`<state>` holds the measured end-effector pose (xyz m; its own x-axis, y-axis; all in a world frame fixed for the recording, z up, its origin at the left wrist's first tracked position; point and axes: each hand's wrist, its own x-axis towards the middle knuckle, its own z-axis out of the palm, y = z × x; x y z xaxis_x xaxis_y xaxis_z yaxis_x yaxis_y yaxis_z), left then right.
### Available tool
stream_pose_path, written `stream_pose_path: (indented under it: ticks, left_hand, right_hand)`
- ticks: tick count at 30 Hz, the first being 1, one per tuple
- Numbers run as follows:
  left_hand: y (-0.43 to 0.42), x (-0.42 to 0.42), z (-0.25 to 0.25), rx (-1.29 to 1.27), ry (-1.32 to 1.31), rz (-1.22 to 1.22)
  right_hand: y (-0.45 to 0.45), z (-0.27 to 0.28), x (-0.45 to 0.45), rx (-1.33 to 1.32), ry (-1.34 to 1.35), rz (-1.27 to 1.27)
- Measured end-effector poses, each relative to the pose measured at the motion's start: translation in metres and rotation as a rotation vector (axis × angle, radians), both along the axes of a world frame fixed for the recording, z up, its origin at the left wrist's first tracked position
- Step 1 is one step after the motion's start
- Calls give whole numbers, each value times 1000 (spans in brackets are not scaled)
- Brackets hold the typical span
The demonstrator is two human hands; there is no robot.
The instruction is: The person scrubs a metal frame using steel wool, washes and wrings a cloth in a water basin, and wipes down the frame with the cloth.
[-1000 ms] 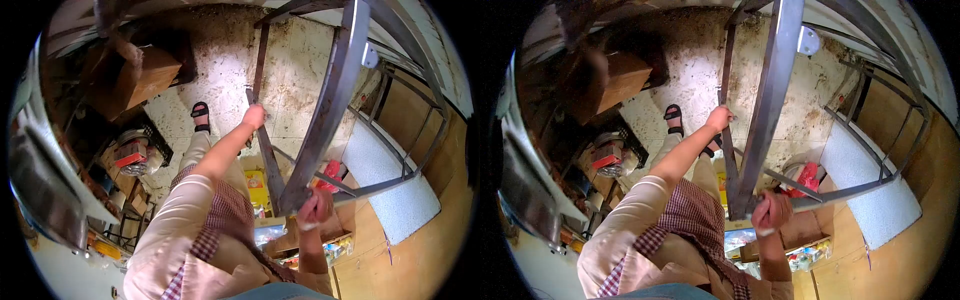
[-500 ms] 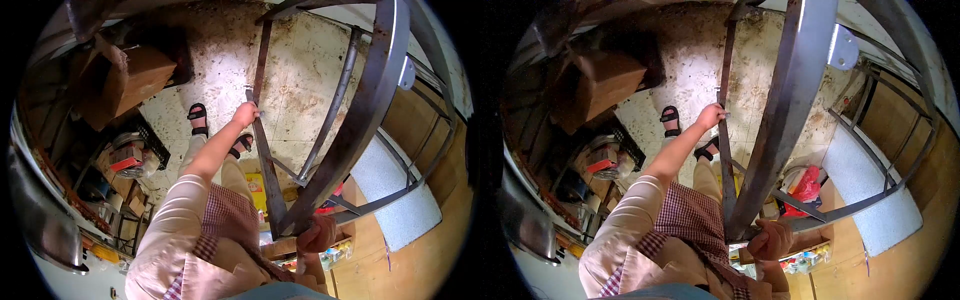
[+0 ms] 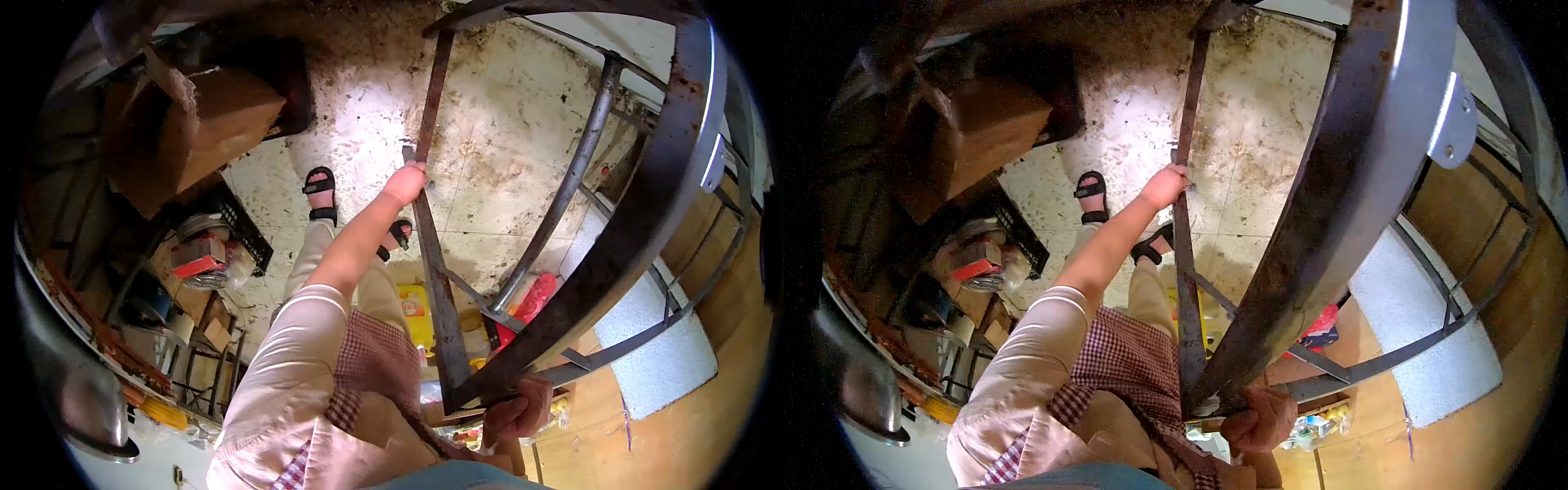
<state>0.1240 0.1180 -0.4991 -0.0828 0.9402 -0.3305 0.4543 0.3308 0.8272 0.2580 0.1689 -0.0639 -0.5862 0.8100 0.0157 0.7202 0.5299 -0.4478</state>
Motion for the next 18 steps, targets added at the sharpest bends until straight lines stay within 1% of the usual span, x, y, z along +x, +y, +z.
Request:
stream_pose_path:
  ticks: [1, 2, 4, 5, 6, 7, 9, 10, 11, 13, 15, 16, 17, 18]
  left_hand:
    - [-2, 3, 0, -6, 44, 1]
    - [-10, 1, 1, -30, -4, 132]
    - [-33, 7, 7, -158, 16, 593]
    - [-42, 13, 3, -221, 25, 821]
    - [-52, 24, -12, -372, -36, 990]
    - [-58, 31, -19, -414, -149, 1055]
    - [-53, 46, -37, -474, -383, 1184]
    - [-47, 53, -41, -610, -560, 1174]
    - [-43, 65, -40, -559, -520, 1199]
    - [-41, 55, -3, -568, -692, 1251]
    - [-45, 47, 48, -764, -1009, 1434]
    - [-52, 47, 58, -689, -984, 1311]
    - [-56, 51, 71, -647, -886, 1255]
    - [-61, 58, 56, -606, -868, 1263]
  right_hand:
    - [0, 3, 0, -15, -14, -12]
    - [-3, 8, -1, -35, -51, -34]
    - [-3, 6, -3, -54, -95, -73]
    - [-2, 4, -3, -54, -61, -66]
    - [-3, 4, -2, -62, -35, -60]
    - [-4, 4, 0, -73, -10, -50]
    - [-5, -2, 3, 11, 30, -40]
    - [-6, -4, 5, 55, 45, -37]
    - [-7, -4, 6, 52, 41, -36]
    - [-7, -1, 4, 37, 38, -35]
    - [-6, -9, 7, 102, 98, 4]
    - [-7, -10, 7, 133, 125, 21]
    - [-7, -9, 6, 96, 110, 6]
    - [-7, -8, 5, 64, 95, -8]
